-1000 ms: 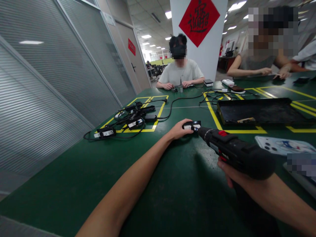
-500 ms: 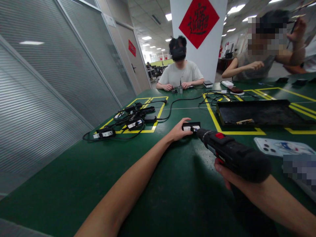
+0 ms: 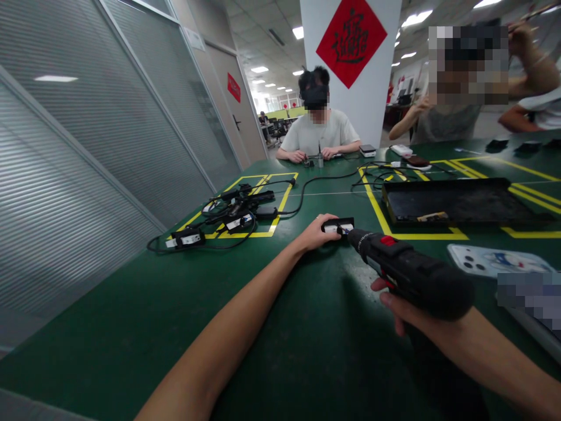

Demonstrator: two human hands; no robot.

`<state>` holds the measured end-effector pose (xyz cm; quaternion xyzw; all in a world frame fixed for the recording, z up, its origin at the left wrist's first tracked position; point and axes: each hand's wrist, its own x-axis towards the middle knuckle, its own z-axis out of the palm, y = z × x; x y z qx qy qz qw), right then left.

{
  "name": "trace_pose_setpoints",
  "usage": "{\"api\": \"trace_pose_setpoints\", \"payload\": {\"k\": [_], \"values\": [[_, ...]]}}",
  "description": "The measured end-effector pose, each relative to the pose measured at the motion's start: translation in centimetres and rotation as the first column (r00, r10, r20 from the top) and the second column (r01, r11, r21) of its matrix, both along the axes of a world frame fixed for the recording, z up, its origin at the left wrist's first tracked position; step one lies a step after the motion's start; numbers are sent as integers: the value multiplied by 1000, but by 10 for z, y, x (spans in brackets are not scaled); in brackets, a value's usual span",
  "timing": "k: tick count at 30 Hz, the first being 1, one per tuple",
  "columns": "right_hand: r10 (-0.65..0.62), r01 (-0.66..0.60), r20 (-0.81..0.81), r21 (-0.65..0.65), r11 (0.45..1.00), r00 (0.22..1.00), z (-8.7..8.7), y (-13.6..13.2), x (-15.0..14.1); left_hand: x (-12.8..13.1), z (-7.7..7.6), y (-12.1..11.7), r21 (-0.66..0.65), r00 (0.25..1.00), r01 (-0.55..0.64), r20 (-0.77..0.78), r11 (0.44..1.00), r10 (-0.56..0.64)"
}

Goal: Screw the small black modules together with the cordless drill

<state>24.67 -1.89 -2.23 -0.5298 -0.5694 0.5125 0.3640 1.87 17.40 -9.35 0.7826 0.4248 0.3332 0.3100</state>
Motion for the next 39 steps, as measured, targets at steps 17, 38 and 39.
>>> {"api": "trace_pose_setpoints", "payload": {"k": [17,38,39], "values": [[-99,97,69,22,995,993,1,-2,-6,0,1,-1,-105,997,36,74,994,-29],[-134,130,132,40,991,982,0,-2,-5,0,4,-3,-137,997,46,72,989,-36],[-130,127,123,37,991,984,0,-2,-6,-1,3,-2,-137,996,51,77,989,-41]]}}
